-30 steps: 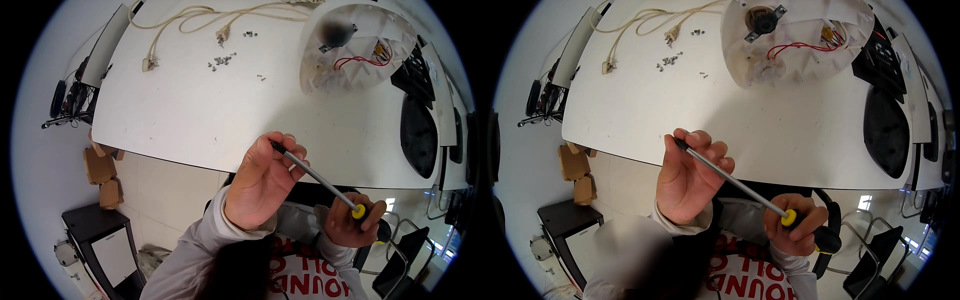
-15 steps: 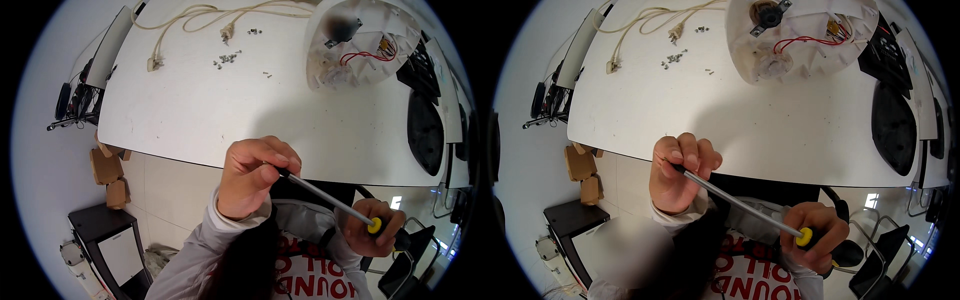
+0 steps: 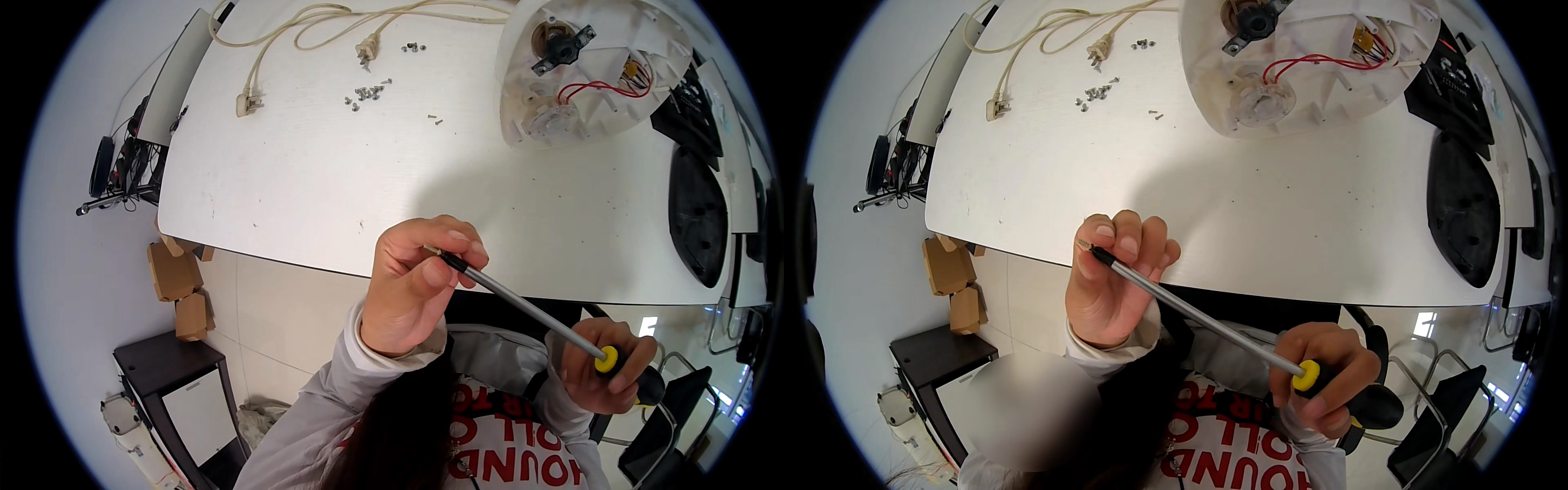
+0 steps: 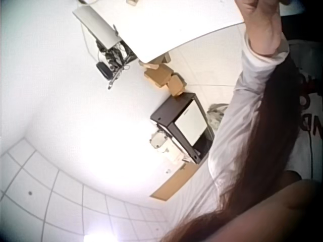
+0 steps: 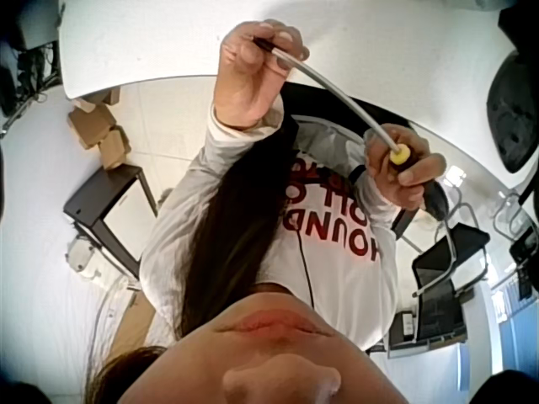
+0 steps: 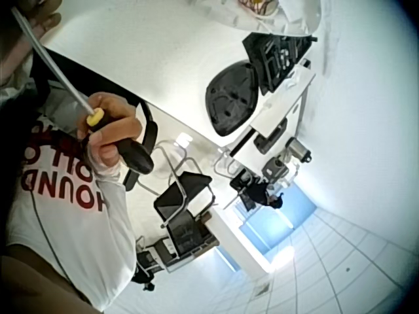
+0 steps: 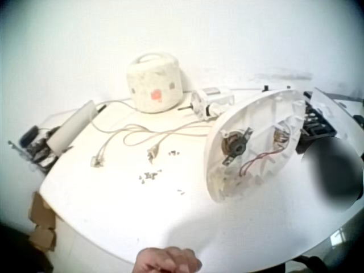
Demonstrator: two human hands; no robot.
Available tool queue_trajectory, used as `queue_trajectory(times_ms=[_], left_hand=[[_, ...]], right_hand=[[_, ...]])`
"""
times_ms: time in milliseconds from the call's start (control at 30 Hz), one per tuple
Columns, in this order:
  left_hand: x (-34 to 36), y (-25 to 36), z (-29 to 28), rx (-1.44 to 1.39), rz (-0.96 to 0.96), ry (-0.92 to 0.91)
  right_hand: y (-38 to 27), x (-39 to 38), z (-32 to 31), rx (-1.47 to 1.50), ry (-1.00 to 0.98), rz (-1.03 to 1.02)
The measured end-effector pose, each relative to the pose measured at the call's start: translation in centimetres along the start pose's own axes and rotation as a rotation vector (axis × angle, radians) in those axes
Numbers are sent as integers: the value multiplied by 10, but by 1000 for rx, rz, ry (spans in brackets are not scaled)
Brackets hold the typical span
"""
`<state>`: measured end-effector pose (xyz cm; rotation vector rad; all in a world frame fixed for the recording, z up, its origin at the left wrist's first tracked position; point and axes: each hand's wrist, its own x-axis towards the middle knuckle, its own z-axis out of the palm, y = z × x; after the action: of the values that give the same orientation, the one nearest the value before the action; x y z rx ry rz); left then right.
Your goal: The person uses a screwdriver to tighten screws on the internal components of a disassembled white appliance. They repeatedly pick up screws from the table and secure them into the device's housing while holding the unit steady.
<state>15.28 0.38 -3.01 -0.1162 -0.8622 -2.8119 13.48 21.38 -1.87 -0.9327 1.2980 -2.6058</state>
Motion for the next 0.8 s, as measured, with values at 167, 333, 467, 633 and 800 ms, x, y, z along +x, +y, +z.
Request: queue_trajectory(times_ms=[167, 333, 467, 633, 800], left_hand=[[-1, 1, -3, 51, -42, 31], [7, 2, 5, 172, -36, 131], [18, 2, 3, 507, 130, 111], [45, -13, 30, 855, 396, 320], [79, -21, 36, 1060, 399, 283]], right_hand=[[3, 0, 1, 58, 53, -18], [5, 3, -6, -8, 119, -188], [-5, 2, -17, -287, 159, -391], [-3, -18, -21, -354, 271, -429], [6, -23, -17, -380, 404, -400]])
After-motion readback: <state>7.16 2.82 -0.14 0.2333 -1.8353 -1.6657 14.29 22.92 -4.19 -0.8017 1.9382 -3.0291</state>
